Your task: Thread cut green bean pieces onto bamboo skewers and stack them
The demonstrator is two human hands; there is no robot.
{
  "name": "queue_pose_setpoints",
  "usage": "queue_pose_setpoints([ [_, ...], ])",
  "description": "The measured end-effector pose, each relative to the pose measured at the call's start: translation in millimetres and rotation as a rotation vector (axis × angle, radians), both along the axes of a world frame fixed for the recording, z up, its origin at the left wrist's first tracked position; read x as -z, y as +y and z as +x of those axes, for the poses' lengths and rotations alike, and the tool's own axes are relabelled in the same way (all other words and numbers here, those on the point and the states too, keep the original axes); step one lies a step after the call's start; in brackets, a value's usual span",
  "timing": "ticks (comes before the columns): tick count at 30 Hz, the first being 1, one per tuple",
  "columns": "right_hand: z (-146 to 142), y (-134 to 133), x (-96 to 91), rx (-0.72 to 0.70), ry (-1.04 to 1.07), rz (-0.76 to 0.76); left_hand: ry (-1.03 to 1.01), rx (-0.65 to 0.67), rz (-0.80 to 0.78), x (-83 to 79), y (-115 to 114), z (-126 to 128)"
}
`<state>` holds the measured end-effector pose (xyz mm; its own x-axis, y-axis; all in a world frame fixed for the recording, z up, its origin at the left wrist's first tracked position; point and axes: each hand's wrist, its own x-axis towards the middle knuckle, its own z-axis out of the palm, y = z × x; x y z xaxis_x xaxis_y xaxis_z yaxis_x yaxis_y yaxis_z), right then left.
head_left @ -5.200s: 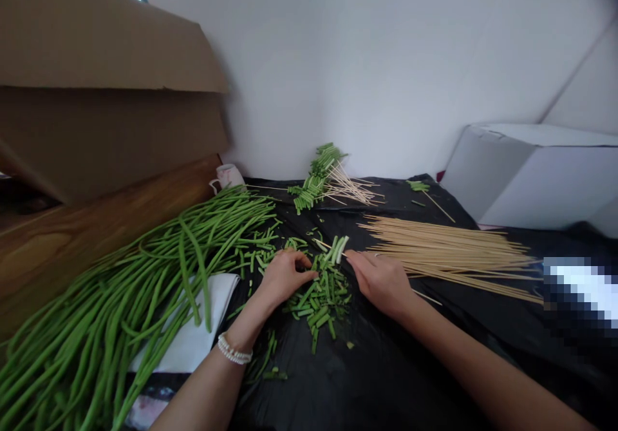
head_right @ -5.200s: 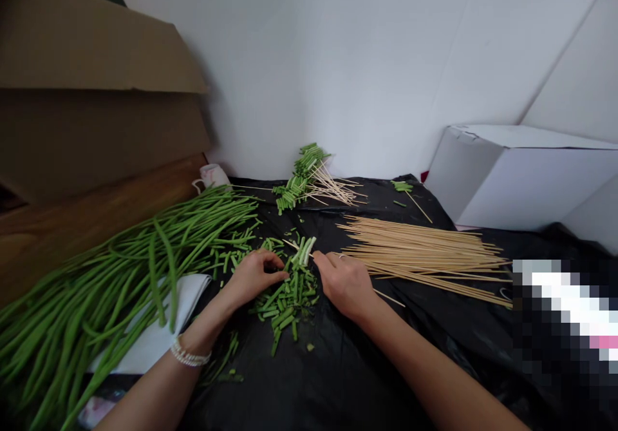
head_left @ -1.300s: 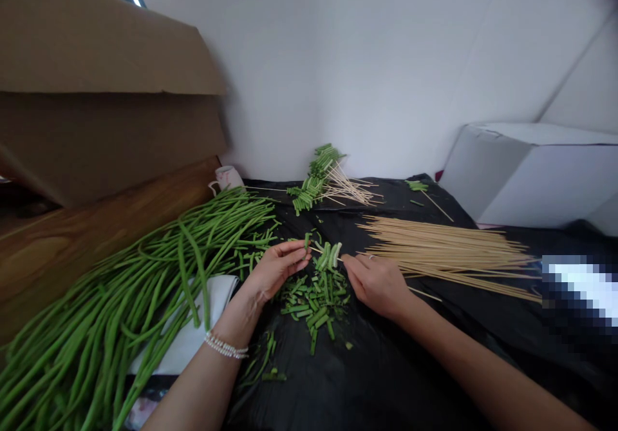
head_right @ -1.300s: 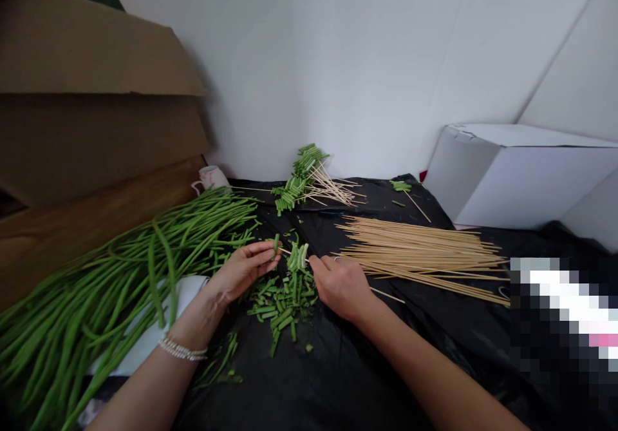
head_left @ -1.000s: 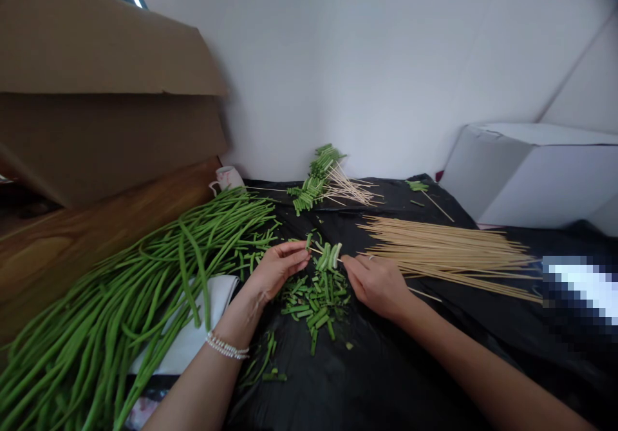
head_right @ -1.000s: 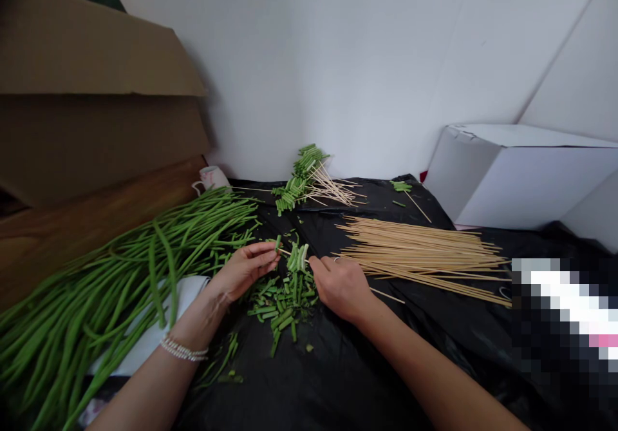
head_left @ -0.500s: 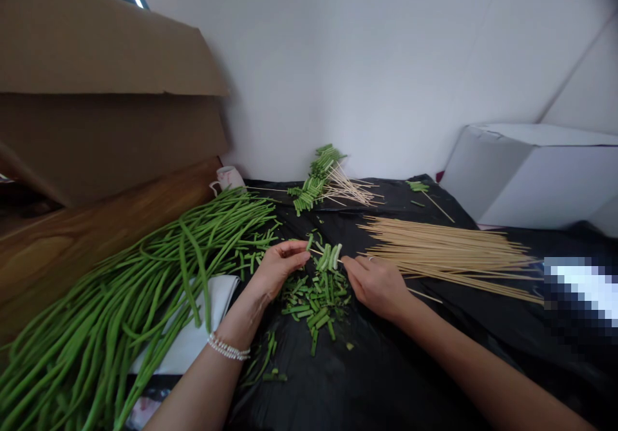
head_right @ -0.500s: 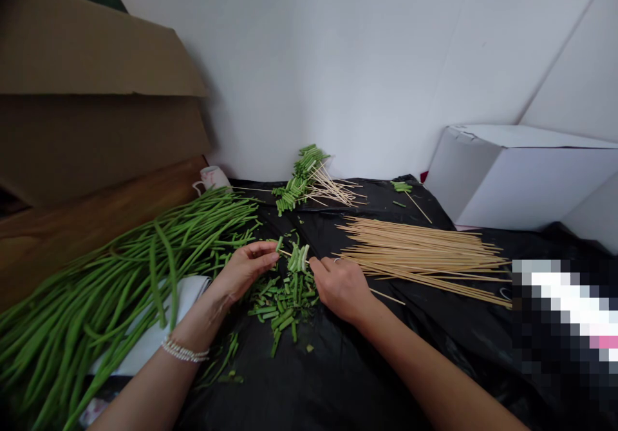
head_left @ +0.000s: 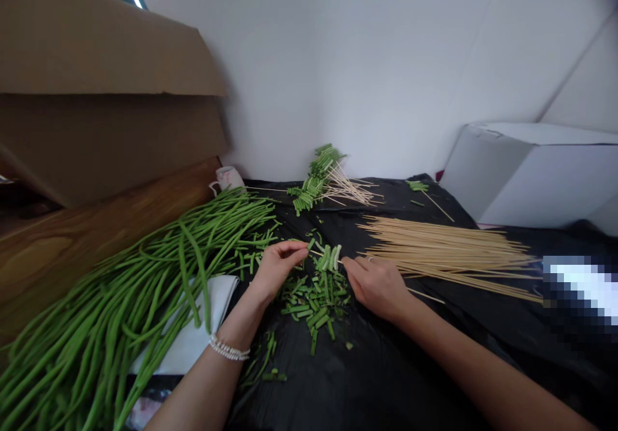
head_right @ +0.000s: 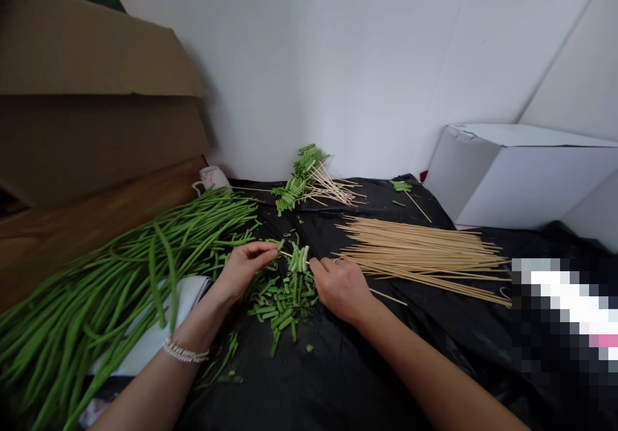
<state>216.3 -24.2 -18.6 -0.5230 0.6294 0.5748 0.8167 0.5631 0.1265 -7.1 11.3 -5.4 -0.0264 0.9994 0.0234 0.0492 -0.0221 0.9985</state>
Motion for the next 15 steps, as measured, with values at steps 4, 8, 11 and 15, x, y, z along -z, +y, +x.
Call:
queue_pose_setpoints([
  [4,0.2,-0.5,-1.2,-0.007,0.016,0.010,-0.208,0.013,-0.092,-2.4,-0.4,1.1],
  [8,0.1,-0.5,-1.3,-0.008,0.019,0.022,-0.352,0.029,-0.171,-5.6,-1.5,1.9],
  [11,-0.4,0.1,-0.4,-0.011,0.023,0.028,-0.362,0.036,-0.179,-6.1,-1.9,2.0],
  [15,-0.3,0.6,0.9,-0.017,0.031,0.027,-0.353,0.052,-0.179,-3.3,-1.6,2.4],
])
